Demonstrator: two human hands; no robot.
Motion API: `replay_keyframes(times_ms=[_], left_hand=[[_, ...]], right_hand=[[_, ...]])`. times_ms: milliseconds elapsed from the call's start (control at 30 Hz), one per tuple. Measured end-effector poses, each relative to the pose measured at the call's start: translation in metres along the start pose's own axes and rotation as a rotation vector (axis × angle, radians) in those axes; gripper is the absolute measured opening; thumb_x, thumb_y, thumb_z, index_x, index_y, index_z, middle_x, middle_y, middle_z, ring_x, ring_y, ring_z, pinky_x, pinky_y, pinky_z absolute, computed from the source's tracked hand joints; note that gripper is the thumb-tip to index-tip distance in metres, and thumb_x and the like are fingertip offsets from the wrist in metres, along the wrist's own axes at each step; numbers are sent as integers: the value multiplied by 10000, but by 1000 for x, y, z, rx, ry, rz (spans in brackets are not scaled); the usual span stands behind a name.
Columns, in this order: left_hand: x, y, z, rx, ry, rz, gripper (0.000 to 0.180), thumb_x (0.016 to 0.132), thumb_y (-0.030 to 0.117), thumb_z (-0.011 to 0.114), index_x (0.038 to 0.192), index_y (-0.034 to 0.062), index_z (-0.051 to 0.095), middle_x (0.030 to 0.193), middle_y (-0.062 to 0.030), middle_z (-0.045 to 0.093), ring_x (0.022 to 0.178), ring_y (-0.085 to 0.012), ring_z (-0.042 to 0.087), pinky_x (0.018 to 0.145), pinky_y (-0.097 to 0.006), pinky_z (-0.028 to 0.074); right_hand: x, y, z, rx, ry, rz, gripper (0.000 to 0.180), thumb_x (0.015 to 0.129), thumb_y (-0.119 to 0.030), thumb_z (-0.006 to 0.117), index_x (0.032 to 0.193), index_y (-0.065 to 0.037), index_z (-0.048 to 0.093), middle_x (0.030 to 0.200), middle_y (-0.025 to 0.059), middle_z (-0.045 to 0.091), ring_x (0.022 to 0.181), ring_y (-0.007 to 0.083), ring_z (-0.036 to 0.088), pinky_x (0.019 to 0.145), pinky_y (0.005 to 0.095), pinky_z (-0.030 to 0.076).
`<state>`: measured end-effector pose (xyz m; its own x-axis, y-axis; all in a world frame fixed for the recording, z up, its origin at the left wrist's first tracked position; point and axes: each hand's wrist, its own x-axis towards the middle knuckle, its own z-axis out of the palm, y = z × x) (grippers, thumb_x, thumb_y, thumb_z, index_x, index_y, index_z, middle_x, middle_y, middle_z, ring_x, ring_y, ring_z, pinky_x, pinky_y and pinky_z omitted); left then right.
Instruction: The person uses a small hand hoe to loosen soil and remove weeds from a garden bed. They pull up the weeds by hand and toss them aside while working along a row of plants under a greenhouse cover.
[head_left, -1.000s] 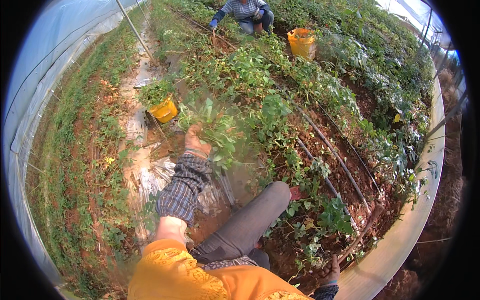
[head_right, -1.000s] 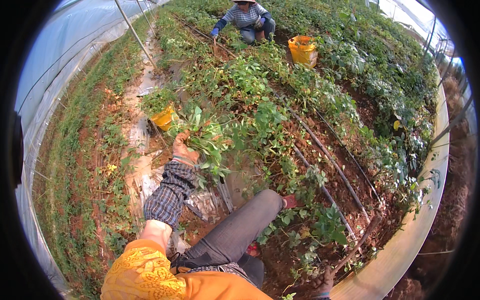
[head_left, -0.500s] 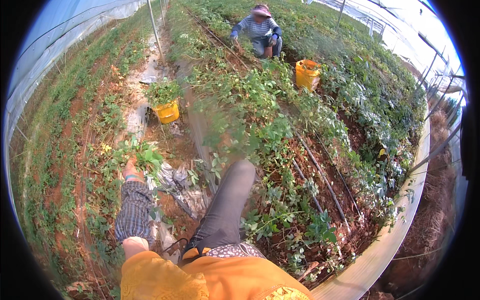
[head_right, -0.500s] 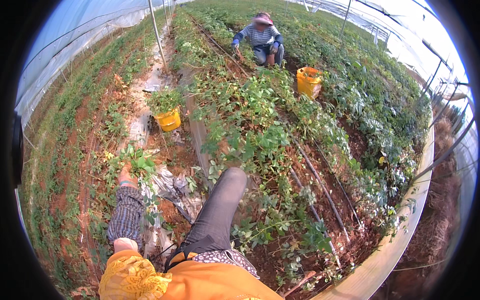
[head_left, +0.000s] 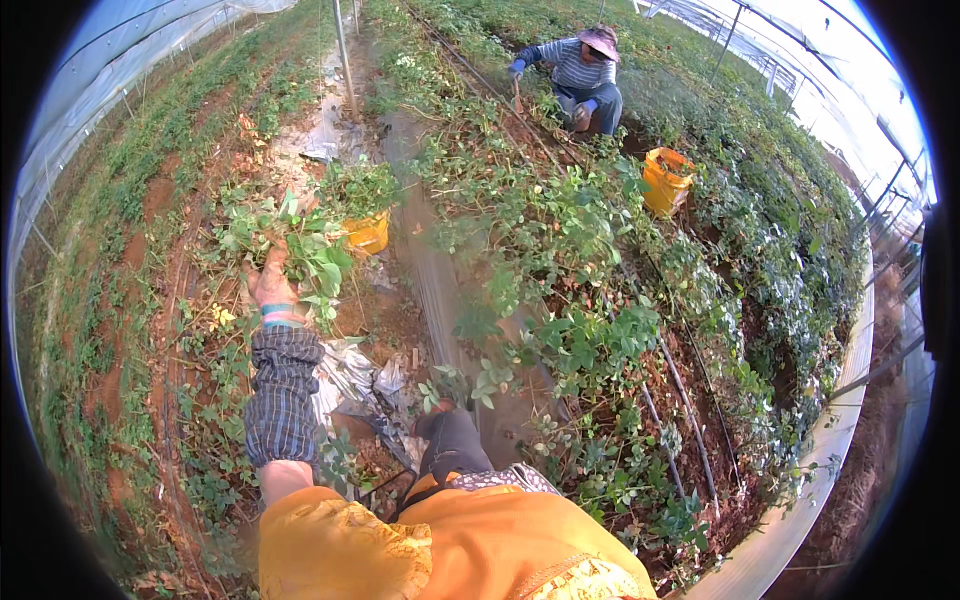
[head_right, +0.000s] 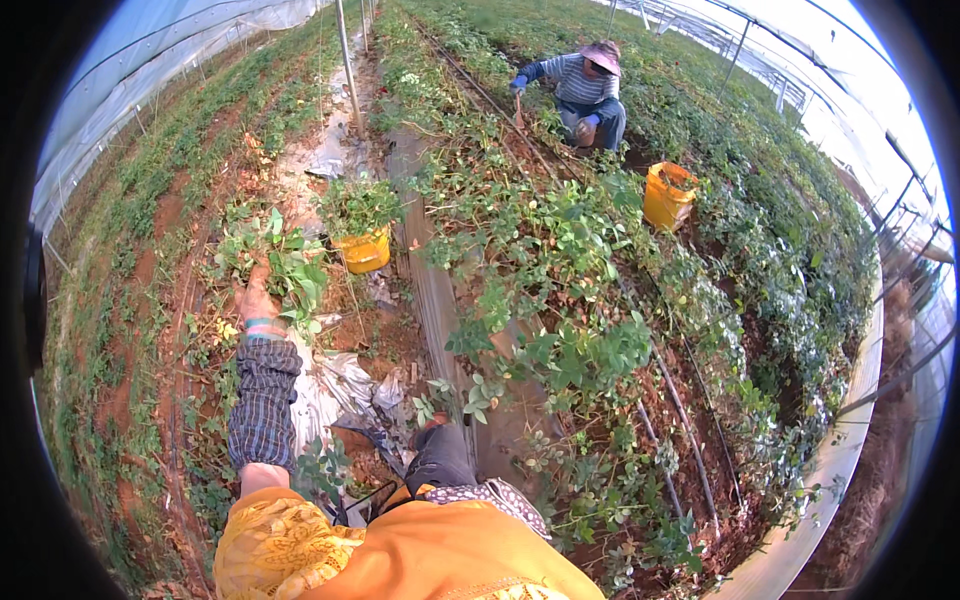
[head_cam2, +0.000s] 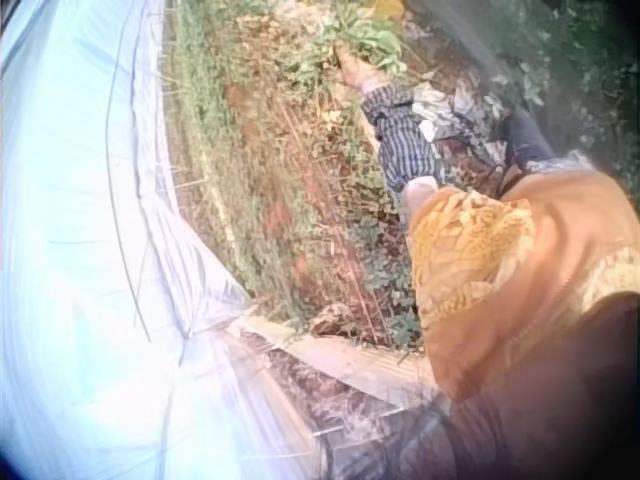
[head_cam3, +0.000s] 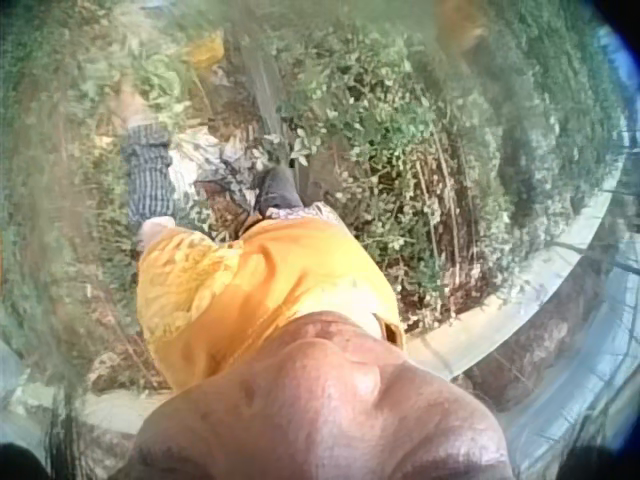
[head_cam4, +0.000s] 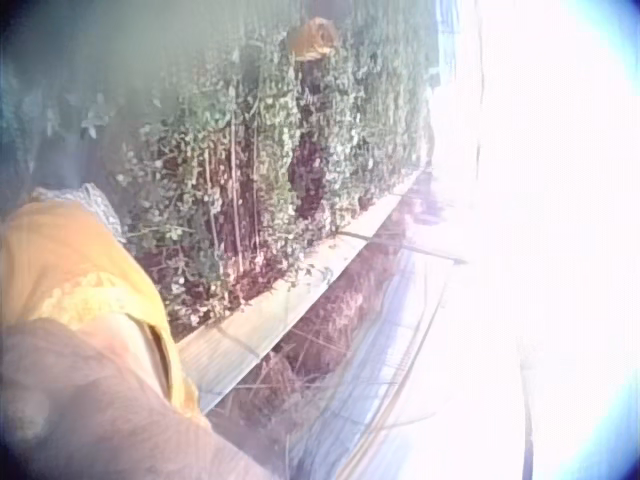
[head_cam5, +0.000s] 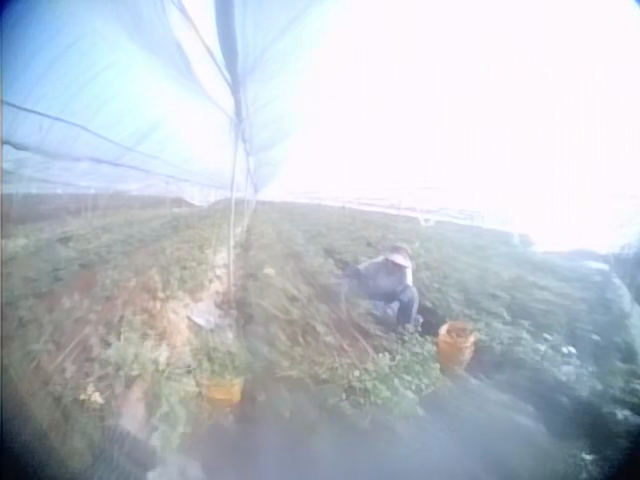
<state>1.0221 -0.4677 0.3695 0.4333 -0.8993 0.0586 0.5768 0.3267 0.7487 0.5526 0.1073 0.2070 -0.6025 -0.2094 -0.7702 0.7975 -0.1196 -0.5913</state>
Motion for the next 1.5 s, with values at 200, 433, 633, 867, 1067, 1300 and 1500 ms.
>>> replay_keyframes(times_ms=[200, 433, 633, 867, 1067, 1300, 1500], left_hand=[[201, -36, 127, -73, -248, 175, 733, 815, -57, 643, 1420, 178, 303, 1169, -227, 570, 933, -285, 633, 784, -375, 552], [291, -98, 222, 68, -142, 179, 810, 769, -19, 691, 1452, 41, 260, 1042, -116, 613, 785, -156, 590, 733, -310, 493], [304, -123, 214, -17, -195, 55, 804, 779, -14, 700, 1447, 5, 254, 1078, -91, 617, 845, -161, 611, 806, -296, 501], [316, -97, 212, 140, -168, 2, 638, 876, 141, 511, 1450, 269, 265, 1298, -279, 404, 1022, -322, 574, 749, -347, 543], [348, -72, 239, -343, -400, -221, 525, 895, 222, 453, 1400, 342, 382, 1361, -305, 383, 997, -358, 601, 558, -337, 561], [460, -128, 280, -378, -586, -215, 607, 809, 129, 554, 1384, 238, 397, 1324, -219, 435, 972, -384, 565, 507, -308, 497], [559, -213, 254, 1198, -754, 694, 679, 775, 353, 703, 1332, 85, 422, 1254, -178, 525, 1102, -347, 555, 870, -417, 509]], right_hand=[[8, 33, 160, -12, 72, -18, 200, 892, -285, 574, 760, -143, 527, 514, -67, 370, 397, 85, 323, 354, 236, 289], [15, 46, 278, 25, 135, -13, 214, 895, -304, 572, 761, -143, 524, 518, -63, 372, 399, 93, 328, 361, 241, 297], [19, 54, 306, 19, 149, -22, 227, 897, -321, 571, 763, -144, 521, 521, -59, 373, 401, 99, 332, 367, 246, 303], [21, 72, 307, 47, 99, -32, 243, 899, -340, 569, 764, -144, 518, 525, -54, 375, 403, 107, 337, 374, 251, 311], [17, 84, 317, 25, 104, -64, 257, 901, -356, 568, 766, -145, 515, 529, -50, 376, 404, 114, 341, 380, 255, 317], [12, 113, 360, 24, 217, -85, 273, 904, -375, 566, 767, -145, 511, 532, -46, 378, 406, 122, 345, 387, 260, 325], [-4, 146, 353, 32, 412, -77, 288, 906, -392, 565, 768, -145, 508, 536, -42, 380, 408, 128, 349, 393, 265, 332]])
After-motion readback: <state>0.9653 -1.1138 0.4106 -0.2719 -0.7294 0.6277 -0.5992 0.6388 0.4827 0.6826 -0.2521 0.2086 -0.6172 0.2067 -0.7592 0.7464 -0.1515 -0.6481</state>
